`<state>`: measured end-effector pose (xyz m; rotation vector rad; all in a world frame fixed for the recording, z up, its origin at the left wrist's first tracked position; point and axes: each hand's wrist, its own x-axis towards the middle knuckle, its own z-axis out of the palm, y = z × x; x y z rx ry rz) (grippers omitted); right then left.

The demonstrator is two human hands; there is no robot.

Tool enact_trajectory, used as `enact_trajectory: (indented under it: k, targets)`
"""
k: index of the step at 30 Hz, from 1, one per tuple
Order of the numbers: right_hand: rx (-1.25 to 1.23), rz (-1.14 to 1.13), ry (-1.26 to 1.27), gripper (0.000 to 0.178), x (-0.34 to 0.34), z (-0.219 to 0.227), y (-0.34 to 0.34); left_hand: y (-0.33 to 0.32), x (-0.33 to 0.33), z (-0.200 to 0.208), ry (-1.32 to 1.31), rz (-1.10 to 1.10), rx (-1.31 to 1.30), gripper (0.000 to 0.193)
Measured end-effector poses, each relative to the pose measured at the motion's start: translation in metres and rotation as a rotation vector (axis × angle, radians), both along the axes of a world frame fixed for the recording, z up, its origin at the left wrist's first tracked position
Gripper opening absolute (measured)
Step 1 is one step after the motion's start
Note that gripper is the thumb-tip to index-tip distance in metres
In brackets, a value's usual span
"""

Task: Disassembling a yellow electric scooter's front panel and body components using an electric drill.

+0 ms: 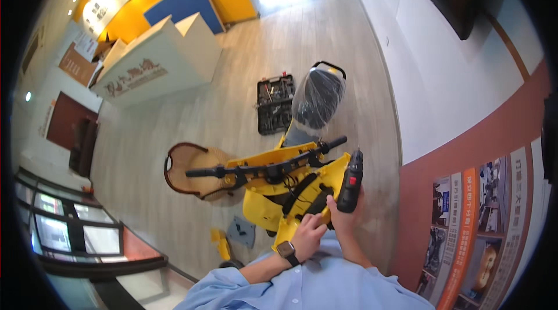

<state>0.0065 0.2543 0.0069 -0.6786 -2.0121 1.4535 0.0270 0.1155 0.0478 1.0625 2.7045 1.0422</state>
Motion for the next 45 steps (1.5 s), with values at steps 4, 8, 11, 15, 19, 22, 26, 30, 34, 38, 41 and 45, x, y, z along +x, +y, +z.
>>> enact_trajectory:
  k: [4,8,11,15,19,22,26,30,34,38,41,45]
  targets:
    - [-0.222,0.082,-0.091,0.083,-0.004,-0.008,0.02,0.02,-0.002,0.007,-0.014,0.028,-0.024,0.016]
    - [-0.051,0.092,-0.048,0.078,-0.012,-0.015,0.034,0.021,-0.005,0.002,-0.065,0.029,0.059,0.011]
    - [-0.111,0.106,-0.104,0.077,-0.007,-0.017,0.035,0.013,-0.013,0.007,-0.196,0.057,0.28,0.014]
    - [-0.155,0.109,-0.166,0.055,-0.016,-0.003,0.044,-0.034,-0.015,0.0,-0.58,0.564,0.678,0.013]
    - [-0.119,0.102,-0.201,0.041,-0.028,0.002,0.044,-0.096,-0.022,-0.104,-0.624,0.97,0.844,0.018]
    - [-0.172,0.098,-0.253,0.042,-0.039,0.009,0.034,-0.1,-0.023,-0.124,-1.535,0.784,1.384,0.026]
    - [-0.333,0.118,-0.122,0.043,-0.047,0.024,0.018,-0.078,-0.028,-0.121,-1.881,-0.036,1.888,0.053]
    - [-0.373,0.152,-0.114,0.037,-0.045,0.027,0.01,-0.069,-0.035,-0.122,-1.915,-0.083,1.811,0.052]
    - [-0.372,0.127,-0.18,0.04,-0.049,0.021,0.02,-0.072,-0.047,-0.096,-1.749,0.206,1.417,0.062]
    - [-0.432,0.227,-0.23,0.038,-0.051,0.028,0.071,-0.07,-0.05,-0.074,-1.501,0.33,1.353,0.069]
    - [-0.144,0.498,-0.444,0.042,-0.046,0.077,0.107,-0.072,-0.045,-0.073,-1.502,0.382,1.326,0.077]
    - [0.086,0.858,-0.856,0.033,-0.073,0.147,0.123,-0.076,-0.046,-0.077,-1.577,0.366,1.486,0.077]
